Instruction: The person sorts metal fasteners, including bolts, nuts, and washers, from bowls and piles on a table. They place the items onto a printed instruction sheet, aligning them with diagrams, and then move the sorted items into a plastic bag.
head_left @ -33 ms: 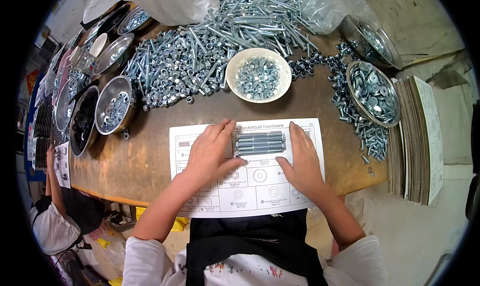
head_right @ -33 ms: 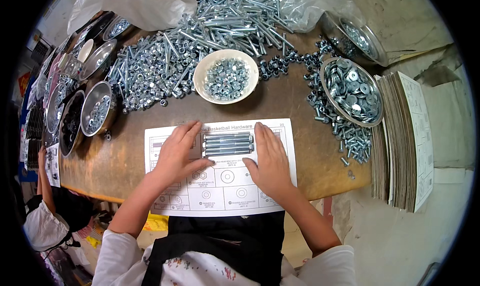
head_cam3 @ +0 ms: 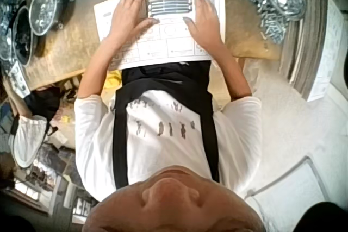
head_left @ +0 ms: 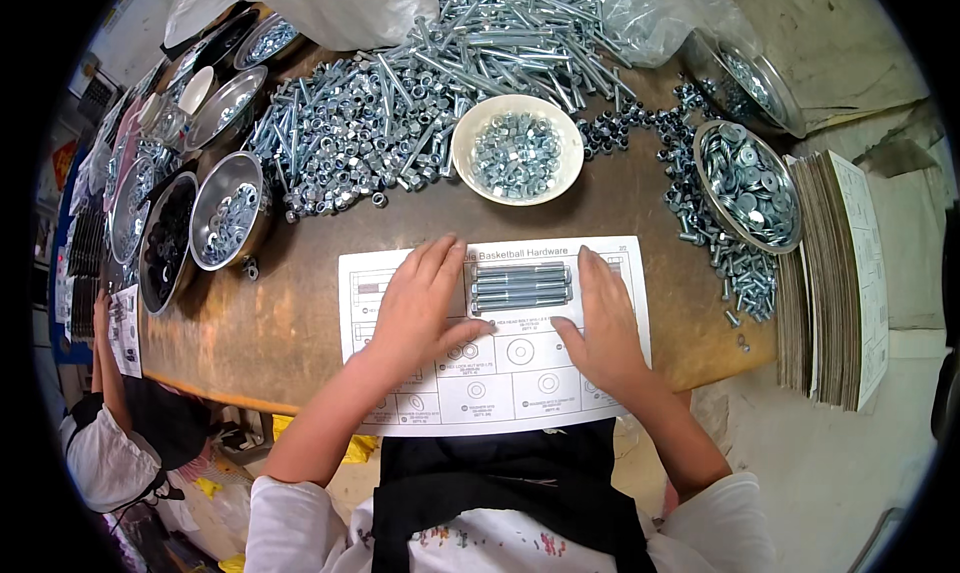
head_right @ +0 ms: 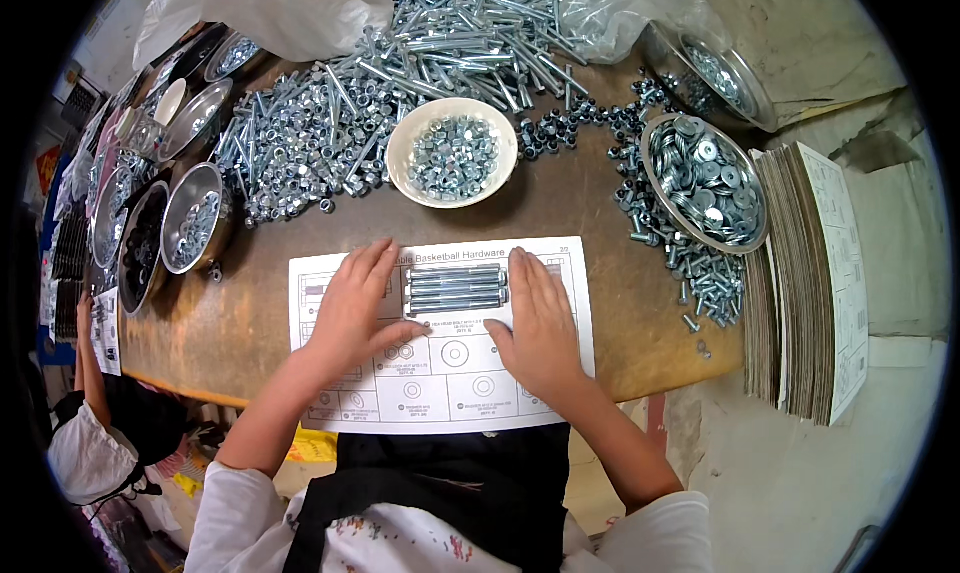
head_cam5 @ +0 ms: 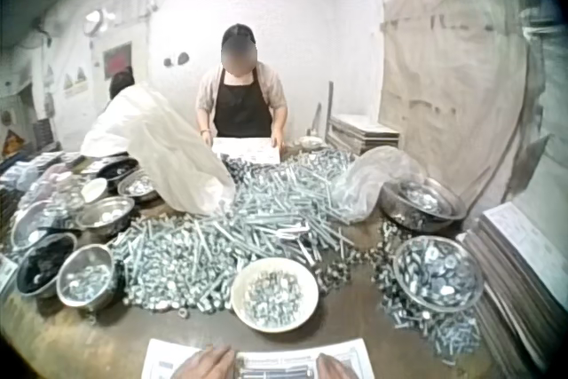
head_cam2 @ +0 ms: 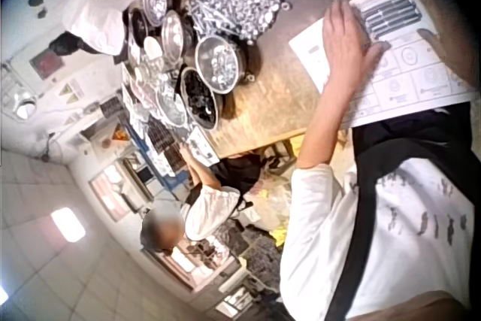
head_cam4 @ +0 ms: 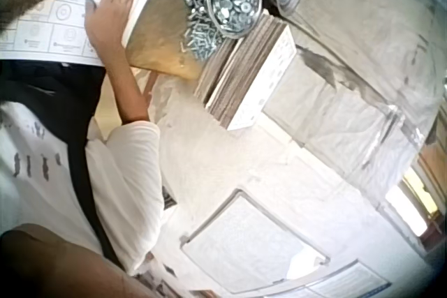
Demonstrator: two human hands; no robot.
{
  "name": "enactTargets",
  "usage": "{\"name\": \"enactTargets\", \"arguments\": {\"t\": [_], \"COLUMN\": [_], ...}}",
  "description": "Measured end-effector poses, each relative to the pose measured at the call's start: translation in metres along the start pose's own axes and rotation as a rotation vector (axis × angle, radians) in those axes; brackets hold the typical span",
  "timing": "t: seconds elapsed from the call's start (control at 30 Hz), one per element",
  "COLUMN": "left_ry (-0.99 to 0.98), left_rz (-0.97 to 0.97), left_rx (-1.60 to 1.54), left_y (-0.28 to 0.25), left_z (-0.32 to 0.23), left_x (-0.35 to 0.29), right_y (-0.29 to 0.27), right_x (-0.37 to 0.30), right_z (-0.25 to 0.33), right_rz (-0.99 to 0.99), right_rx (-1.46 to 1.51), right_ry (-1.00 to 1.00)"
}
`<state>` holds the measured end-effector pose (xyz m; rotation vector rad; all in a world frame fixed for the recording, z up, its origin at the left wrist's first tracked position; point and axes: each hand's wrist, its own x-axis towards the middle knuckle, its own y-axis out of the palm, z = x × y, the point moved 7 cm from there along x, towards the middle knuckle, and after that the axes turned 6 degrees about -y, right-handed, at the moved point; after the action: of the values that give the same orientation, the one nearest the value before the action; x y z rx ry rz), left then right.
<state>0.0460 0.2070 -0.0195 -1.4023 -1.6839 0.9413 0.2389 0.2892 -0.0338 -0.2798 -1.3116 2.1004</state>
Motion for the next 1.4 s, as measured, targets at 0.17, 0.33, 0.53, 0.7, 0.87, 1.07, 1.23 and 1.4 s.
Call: {"name": "enactTargets", "arguments": {"t": [0.17,0.33,0.53,0.7,0.87,1.07,1.23,1.4], "left_ry": [-0.037,-0.076,-0.167,-0.197,-0.066,0.337,0.533,0.435], "left_rz": [0.038,0.01,0.025,0.022,-0.186,0.034,0.169,0.168], "left_rx": [0.149,0.176,0.187,0.051,-0.16,-0.324,-0.312,-0.211], "left_y": [0.034,0.04,0.039,0.029,0.0,0.051,0.131,0.174], "left_z": [-0.003,-0.01,-0.013,-0.009,-0.03,-0.156,-0.256,-0.281], "left_x": [-0.016,-0.017,-0.015,-0.015,-0.007,0.071,0.123,0.151], "right_y": [0.016,0.02,0.015,-0.042,-0.113,-0.137,-0.125,-0.122], "right_x": [-0.006,-0.008,-0.009,-0.038,-0.14,-0.193,-0.167,-0.156], "right_z": [0.012,0.01,0.011,-0.045,-0.144,-0.185,-0.17,-0.169], "right_rz": [0.146,0.146,0.089,-0.248,-0.738,-0.671,-0.57,-0.622], "right_rx": [-0.084,-0.126,-0.067,0.429,0.343,-0.036,-0.196,-0.145], "right_ry": [0.063,0.058,0.015,0.231,0.471,0.668,0.535,0.514]}}
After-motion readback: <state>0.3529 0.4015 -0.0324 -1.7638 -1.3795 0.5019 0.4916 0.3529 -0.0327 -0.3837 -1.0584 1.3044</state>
